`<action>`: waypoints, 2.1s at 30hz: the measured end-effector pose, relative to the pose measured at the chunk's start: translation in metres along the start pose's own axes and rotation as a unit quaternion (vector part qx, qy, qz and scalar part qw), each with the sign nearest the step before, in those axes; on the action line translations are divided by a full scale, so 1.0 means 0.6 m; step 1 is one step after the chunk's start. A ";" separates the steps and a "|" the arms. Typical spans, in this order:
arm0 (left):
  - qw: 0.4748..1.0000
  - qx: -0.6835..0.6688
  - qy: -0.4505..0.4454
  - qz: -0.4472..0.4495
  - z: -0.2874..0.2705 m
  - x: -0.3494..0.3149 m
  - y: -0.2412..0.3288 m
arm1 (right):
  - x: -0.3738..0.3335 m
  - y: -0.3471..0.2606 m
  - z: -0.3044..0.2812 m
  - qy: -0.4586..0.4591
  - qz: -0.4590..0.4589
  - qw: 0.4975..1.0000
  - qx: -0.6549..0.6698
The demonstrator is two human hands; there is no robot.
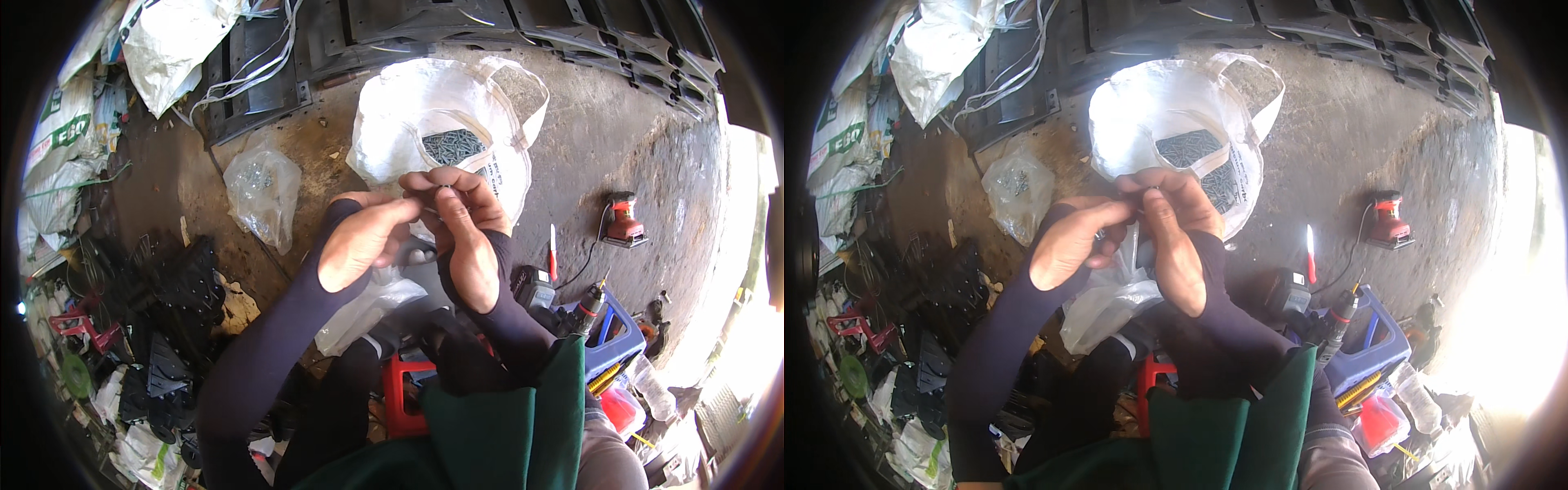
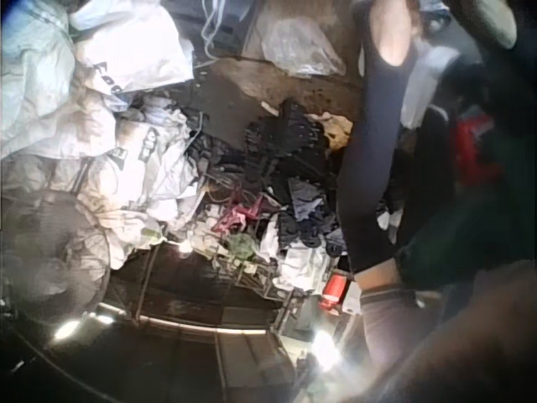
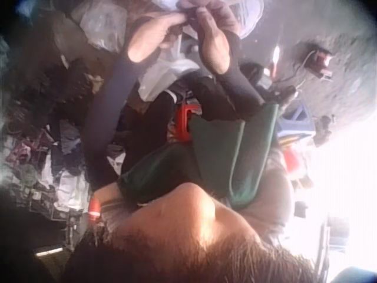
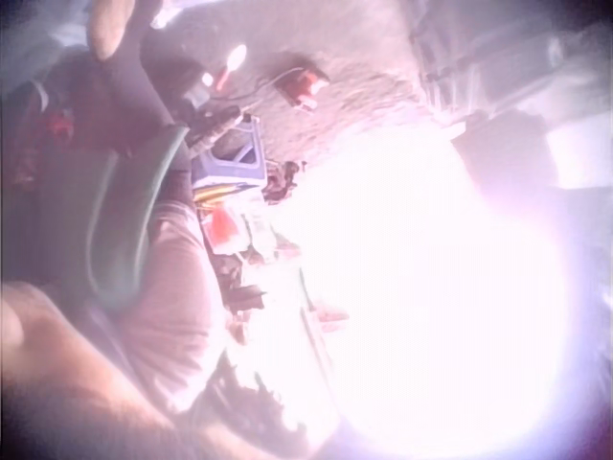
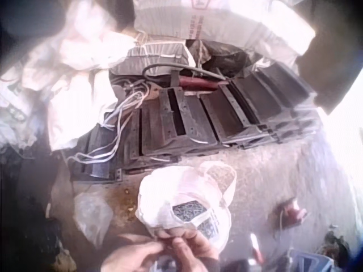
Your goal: The person sits on a red stool and repeatedly scoops small metal screws from a white sack into their hands, inspects them, and returns them to the sack. The process is repeated multiple times with no visible final assembly or placement.
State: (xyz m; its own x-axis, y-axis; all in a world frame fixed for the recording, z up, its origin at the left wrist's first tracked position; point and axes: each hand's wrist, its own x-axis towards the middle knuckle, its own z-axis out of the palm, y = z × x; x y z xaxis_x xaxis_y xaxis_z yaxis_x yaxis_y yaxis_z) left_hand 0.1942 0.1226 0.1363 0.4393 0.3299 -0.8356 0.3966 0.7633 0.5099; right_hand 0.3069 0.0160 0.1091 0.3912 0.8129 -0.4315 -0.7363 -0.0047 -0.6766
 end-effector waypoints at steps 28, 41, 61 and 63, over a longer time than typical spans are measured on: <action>0.956 -0.273 -0.069 0.082 0.008 0.088 -0.092 | 0.022 -0.071 -0.043 0.010 0.082 0.961 -0.263; 0.906 -0.364 -0.128 0.172 0.001 0.115 -0.062 | 0.010 -0.089 -0.056 0.067 0.106 0.982 -0.145; 0.932 0.099 0.070 0.341 0.066 0.057 -0.069 | 0.015 -0.071 -0.055 0.039 0.117 0.992 -0.030; 0.799 0.246 0.192 0.514 0.076 0.060 -0.081 | 0.012 -0.069 -0.052 0.044 0.122 0.991 -0.042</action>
State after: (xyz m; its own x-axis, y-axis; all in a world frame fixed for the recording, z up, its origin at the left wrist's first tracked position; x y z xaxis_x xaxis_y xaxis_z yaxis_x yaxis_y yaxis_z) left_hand 0.2274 0.0724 0.0908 0.4935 0.8611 0.1227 0.2963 -0.2990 0.9071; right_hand 0.3574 0.0038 0.1157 0.2561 0.7280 -0.6360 -0.7676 -0.2468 -0.5916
